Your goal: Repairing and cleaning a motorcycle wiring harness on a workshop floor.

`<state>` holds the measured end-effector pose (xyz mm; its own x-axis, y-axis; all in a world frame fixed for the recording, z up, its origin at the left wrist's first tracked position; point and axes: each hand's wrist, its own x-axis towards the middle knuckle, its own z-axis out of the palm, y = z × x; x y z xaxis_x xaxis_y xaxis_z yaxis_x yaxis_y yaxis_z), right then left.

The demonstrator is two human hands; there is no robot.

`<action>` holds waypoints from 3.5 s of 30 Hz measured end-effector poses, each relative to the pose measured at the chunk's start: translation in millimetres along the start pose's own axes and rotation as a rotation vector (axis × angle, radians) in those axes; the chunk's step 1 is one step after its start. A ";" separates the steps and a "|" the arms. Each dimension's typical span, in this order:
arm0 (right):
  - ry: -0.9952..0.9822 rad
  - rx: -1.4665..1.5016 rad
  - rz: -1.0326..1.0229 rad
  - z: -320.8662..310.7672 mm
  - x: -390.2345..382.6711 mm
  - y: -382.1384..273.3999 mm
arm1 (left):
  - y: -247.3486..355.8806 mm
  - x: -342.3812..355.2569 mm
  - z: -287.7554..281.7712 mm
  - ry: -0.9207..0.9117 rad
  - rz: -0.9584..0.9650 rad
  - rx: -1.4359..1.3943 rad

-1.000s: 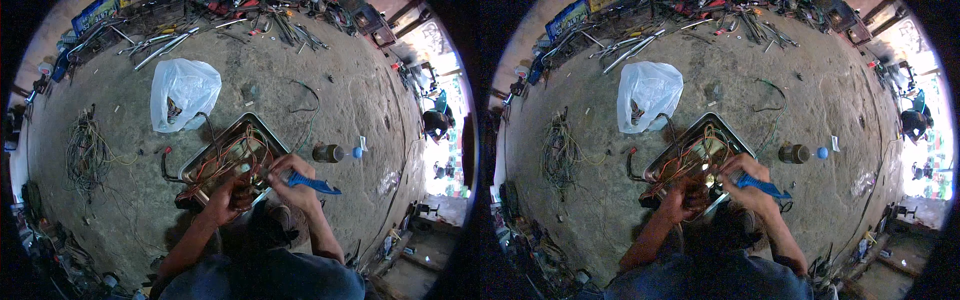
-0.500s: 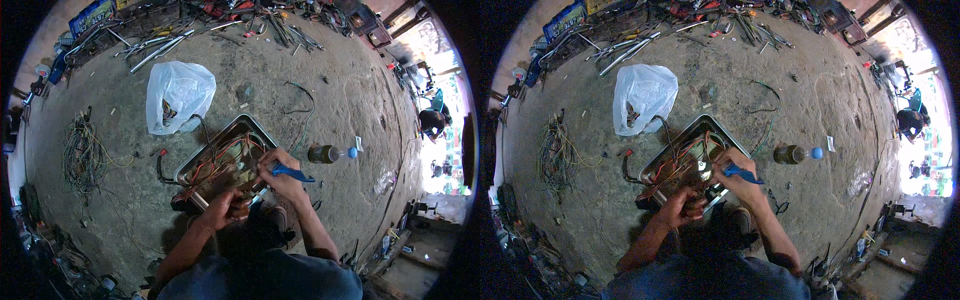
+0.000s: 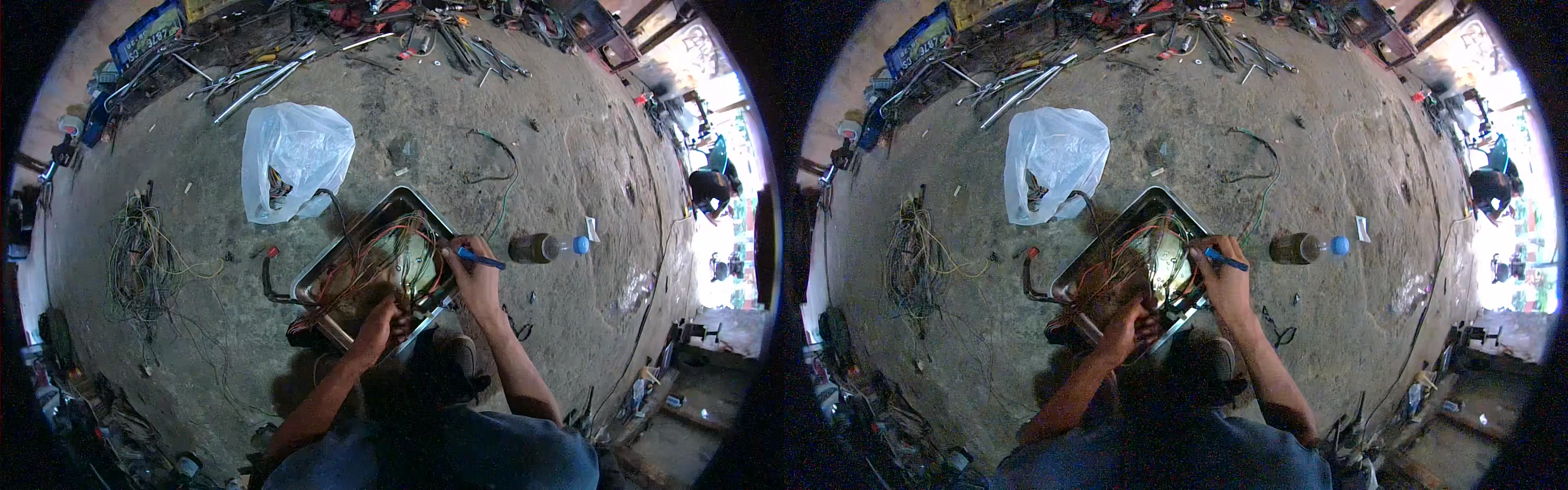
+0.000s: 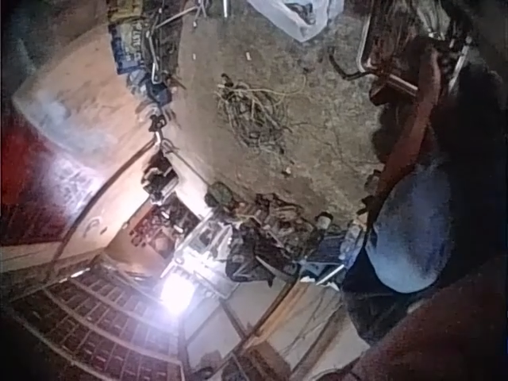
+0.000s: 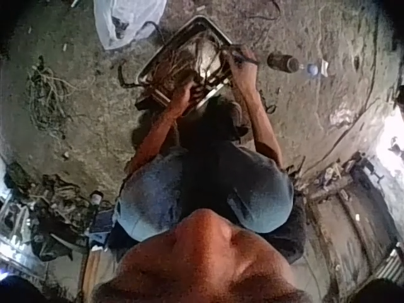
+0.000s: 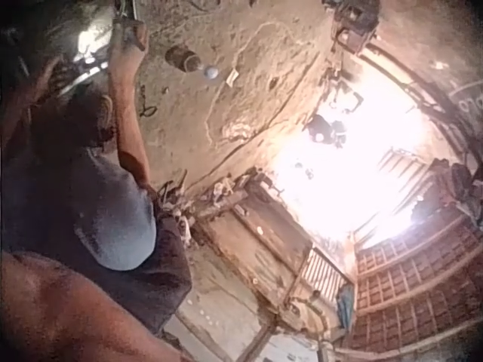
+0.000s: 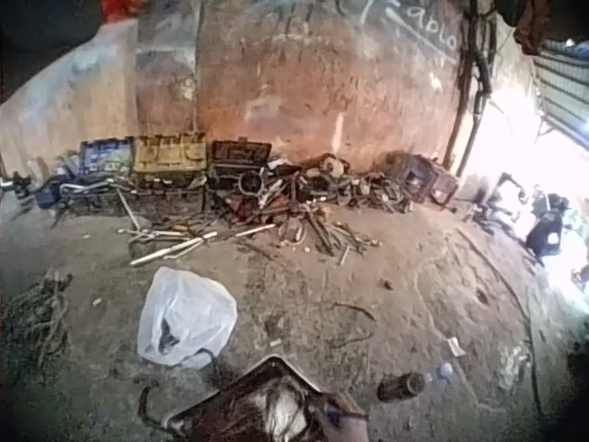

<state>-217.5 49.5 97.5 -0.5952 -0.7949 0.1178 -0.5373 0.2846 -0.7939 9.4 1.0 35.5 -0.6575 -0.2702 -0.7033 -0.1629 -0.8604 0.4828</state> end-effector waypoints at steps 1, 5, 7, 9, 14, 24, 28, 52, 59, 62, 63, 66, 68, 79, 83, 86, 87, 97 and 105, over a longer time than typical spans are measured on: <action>0.023 -0.144 -0.065 -0.4 -2.5 11.0 | 8.0 -0.5 10.7 -0.006 -0.003 -0.004; -0.071 -0.275 0.031 12.2 -16.8 33.4 | 18.5 7.4 8.9 -0.023 0.023 0.075; -0.125 -0.321 0.030 12.2 -16.7 30.5 | 24.6 4.2 10.5 0.020 0.148 0.286; -0.143 -0.258 0.250 5.2 -16.8 18.4 | 31.5 -0.2 16.8 0.103 0.227 0.388; -0.082 0.144 0.200 -0.7 -40.0 -39.8 | 32.6 3.2 22.2 0.012 0.268 0.076; -0.044 0.118 -0.101 17.2 -35.3 -46.1 | 13.9 -5.1 19.9 0.000 0.480 0.238; -0.199 0.156 -0.029 21.6 -71.2 -49.9 | 11.3 6.9 4.0 0.227 0.761 0.667; 0.324 0.530 0.537 -39.0 -64.7 25.6 | 34.7 47.3 23.9 -0.173 0.093 -0.064; 0.616 0.287 0.613 -83.4 -89.9 72.6 | 24.0 48.9 32.7 -0.142 0.066 0.035; 0.578 0.188 0.374 -90.5 -65.9 91.4 | 29.7 39.6 38.8 -0.092 0.099 0.061; 0.572 0.191 0.373 -87.8 -56.9 98.1 | 28.8 39.1 38.5 -0.086 0.102 0.059; 0.577 0.177 0.378 -85.4 -38.7 130.2 | 23.6 40.0 40.2 0.048 0.109 0.001; 0.499 0.284 0.378 -90.8 -33.3 168.6 | 21.5 43.5 35.6 -0.019 0.073 -0.079; -0.038 0.232 0.409 -114.2 -74.9 8.1 | 31.1 49.1 8.7 -0.229 0.284 0.006; -0.500 -0.065 0.667 -94.6 -104.9 -27.6 | 33.8 58.2 14.5 -0.233 0.209 -0.078; -0.733 -0.194 0.839 -80.1 -110.4 -35.9 | 38.5 59.4 24.0 -0.222 0.242 0.043; -0.735 -0.196 0.840 -78.6 -109.4 -40.8 | 39.2 60.1 23.2 -0.222 0.241 0.040; -0.706 -0.120 0.749 -83.8 -104.1 -58.0 | 33.2 66.7 2.6 -0.178 0.512 0.308; -0.775 -0.116 0.779 -87.4 -99.9 -64.2 | 41.0 67.4 7.2 -0.235 0.462 0.231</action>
<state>-175.8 157.5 188.8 -0.2809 -0.4845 -0.8285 -0.2549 0.8699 -0.4223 -46.9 -49.4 11.7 -0.8405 -0.4702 -0.2691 0.0417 -0.5514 0.8332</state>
